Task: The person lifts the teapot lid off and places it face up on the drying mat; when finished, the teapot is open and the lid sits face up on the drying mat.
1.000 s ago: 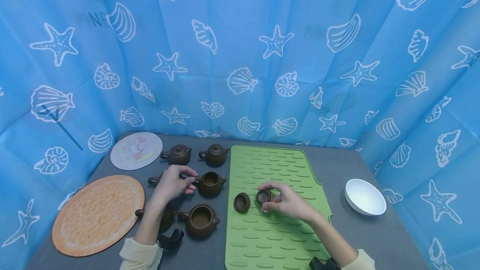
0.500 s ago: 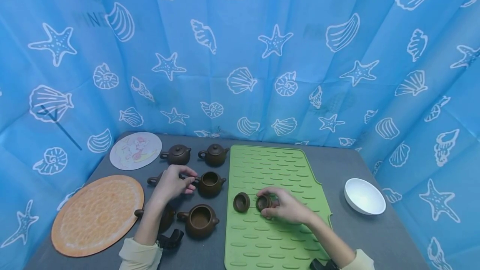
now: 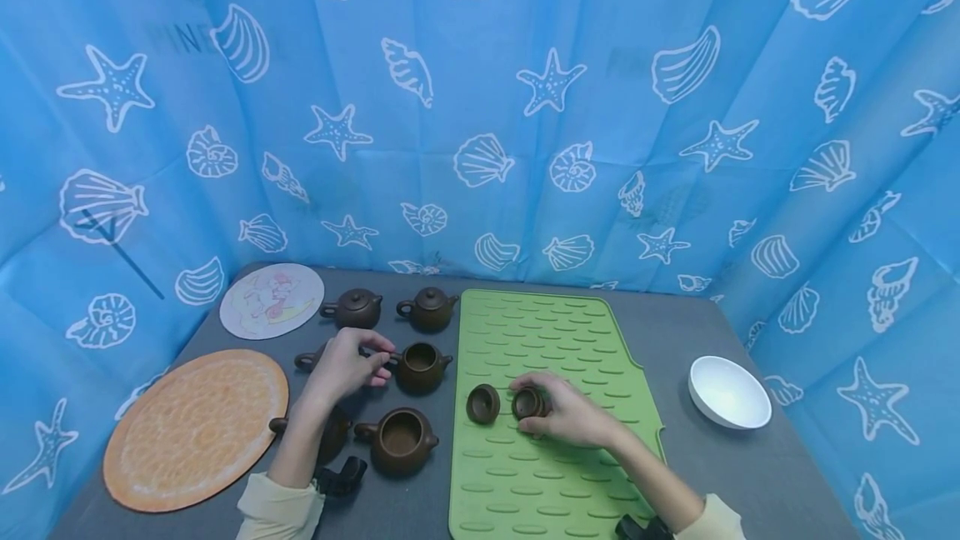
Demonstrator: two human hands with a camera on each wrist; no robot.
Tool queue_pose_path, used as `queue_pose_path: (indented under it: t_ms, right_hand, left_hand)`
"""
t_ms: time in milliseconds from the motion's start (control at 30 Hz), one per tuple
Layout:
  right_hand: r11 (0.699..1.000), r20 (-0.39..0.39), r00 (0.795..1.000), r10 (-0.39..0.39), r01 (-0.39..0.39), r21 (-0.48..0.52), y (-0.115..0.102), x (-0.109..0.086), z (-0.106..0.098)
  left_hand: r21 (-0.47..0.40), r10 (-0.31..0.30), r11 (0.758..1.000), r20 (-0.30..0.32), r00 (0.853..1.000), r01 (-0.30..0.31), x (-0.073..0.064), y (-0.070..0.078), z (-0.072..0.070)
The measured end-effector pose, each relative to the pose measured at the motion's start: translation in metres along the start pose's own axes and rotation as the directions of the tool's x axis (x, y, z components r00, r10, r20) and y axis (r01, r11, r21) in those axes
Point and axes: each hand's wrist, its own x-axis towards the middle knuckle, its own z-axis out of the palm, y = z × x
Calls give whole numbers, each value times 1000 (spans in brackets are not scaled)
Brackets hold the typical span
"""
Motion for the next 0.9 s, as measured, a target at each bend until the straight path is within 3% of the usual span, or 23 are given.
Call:
queue_pose_path:
  t_ms: [300,533,700,900]
  right_hand:
    - [999,-9,1000,-12,11,-41,-1,1,-1]
    - [1000,21,1000,-18,18,-4,-1,0,-2]
    - [1000,34,999,-21,20,22,-3,0,-5]
    - [995,84,996,10,-18,94,-8,3,-19]
  left_hand:
    - [40,-8,999,19,1000,7,-1,5,-4]
    - [65,-1,998,55,998,-2,-2,10,-9]
    - [67,25,997,92,995,-31,-3,17,-18]
    - [89,118,987,140,983,-132,1,29,-30]
